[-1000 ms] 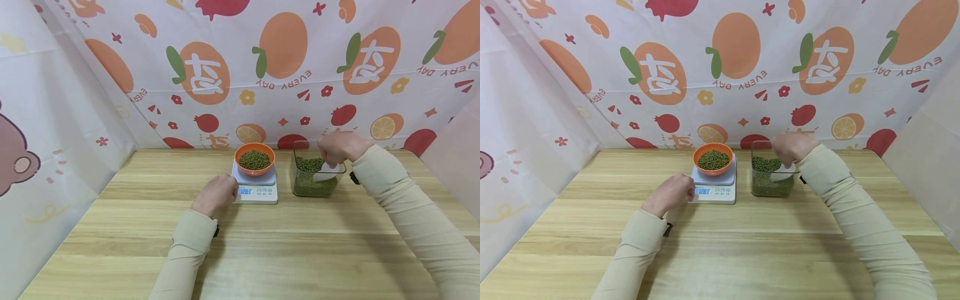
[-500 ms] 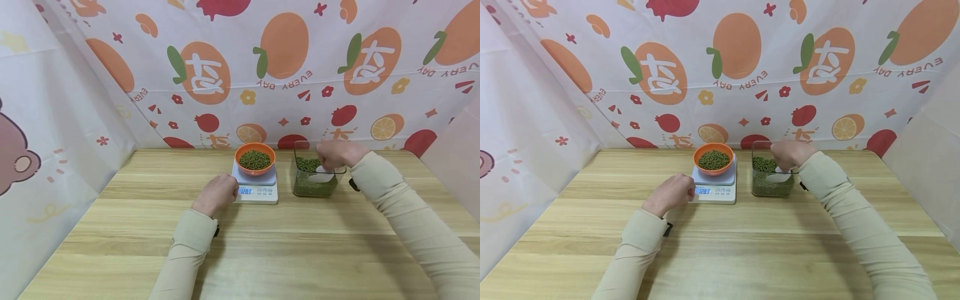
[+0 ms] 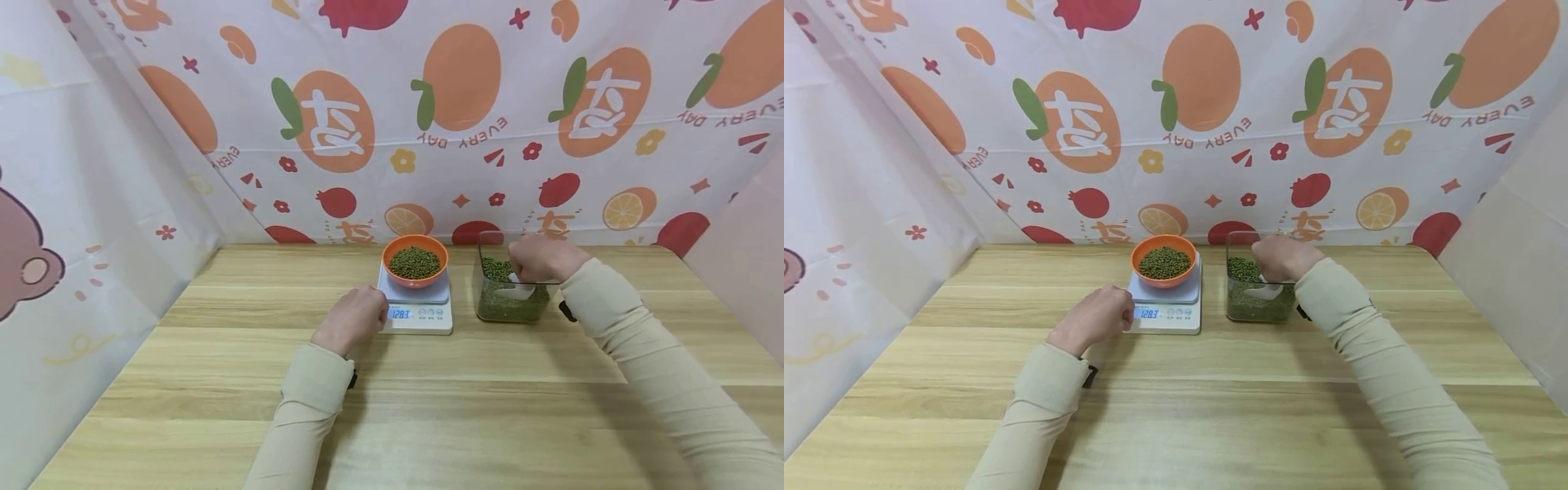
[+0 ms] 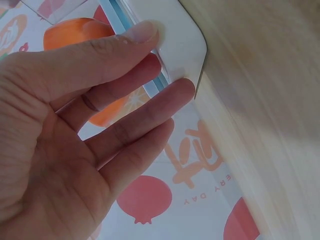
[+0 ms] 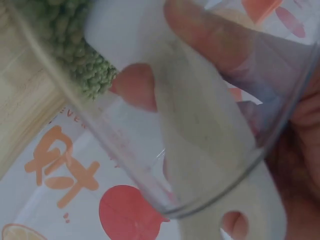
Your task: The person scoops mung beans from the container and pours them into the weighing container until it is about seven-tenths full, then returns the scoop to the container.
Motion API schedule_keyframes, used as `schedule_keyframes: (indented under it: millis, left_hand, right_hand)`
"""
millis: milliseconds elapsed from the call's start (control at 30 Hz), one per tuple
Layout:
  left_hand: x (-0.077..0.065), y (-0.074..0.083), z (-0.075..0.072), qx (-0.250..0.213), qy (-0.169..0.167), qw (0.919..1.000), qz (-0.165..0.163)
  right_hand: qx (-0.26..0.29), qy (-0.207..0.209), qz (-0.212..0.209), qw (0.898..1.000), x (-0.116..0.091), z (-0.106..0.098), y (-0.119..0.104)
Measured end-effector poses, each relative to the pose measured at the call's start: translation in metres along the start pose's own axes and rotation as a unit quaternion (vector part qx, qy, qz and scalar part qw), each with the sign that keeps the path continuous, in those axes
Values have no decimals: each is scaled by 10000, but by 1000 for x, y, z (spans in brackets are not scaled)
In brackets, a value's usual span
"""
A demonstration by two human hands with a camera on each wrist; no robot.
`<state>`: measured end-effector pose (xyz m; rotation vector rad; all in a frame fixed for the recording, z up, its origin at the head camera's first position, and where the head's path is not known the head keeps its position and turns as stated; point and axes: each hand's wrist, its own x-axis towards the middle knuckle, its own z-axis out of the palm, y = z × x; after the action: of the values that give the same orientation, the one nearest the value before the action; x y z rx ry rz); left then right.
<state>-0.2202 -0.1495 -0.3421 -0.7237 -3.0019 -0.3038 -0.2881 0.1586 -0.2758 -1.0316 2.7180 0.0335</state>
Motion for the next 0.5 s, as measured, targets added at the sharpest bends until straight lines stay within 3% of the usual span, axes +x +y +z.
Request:
schedule_keyframes:
  millis: [500]
  left_hand:
    - [0,0,0,-33,-36,10000,-77]
  right_hand:
    - [128,297,-206,9993,0,6,3]
